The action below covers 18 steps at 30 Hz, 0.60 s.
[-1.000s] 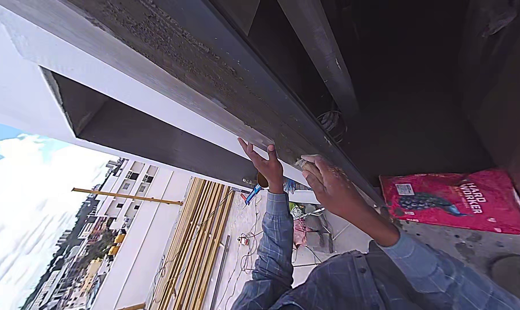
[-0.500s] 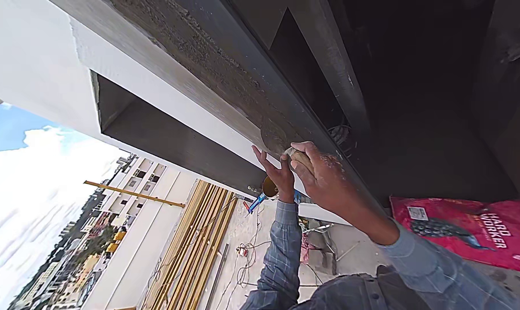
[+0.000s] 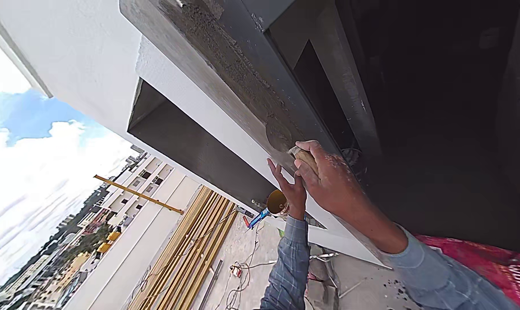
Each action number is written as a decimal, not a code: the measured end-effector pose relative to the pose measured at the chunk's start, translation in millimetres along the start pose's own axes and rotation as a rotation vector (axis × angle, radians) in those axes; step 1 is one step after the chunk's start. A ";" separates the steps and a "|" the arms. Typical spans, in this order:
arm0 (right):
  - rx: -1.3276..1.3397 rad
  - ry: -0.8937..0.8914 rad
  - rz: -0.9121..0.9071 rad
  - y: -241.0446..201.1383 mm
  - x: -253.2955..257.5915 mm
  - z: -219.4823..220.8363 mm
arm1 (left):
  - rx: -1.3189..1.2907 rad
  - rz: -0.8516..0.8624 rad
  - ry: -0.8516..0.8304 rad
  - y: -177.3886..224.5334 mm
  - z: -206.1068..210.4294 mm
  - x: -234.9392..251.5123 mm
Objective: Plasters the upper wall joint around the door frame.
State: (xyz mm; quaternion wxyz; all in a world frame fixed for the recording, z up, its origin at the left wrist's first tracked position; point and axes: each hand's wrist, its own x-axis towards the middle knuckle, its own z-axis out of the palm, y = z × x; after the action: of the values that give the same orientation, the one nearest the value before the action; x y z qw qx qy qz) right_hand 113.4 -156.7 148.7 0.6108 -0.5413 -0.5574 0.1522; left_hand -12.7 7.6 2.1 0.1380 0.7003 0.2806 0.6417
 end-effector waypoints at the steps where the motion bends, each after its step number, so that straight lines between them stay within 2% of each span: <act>1: 0.007 -0.008 -0.013 -6.2 6.4 -1.8 | 0.012 -0.002 0.003 -2.8 0.0 -0.1; 10: -0.044 0.030 -0.030 -5.7 5.8 -2.1 | -0.014 -0.044 0.003 11.5 -0.7 2.2; 18: -0.100 0.002 -0.127 -58.2 51.5 -17.8 | 0.001 -0.059 0.011 4.5 -0.1 -0.5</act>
State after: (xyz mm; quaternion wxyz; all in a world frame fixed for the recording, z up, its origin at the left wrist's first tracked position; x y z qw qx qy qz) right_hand 121.3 -146.2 227.3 0.5922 -0.5349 -0.5967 0.0847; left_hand -11.9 3.7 4.2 0.1551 0.6881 0.3021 0.6413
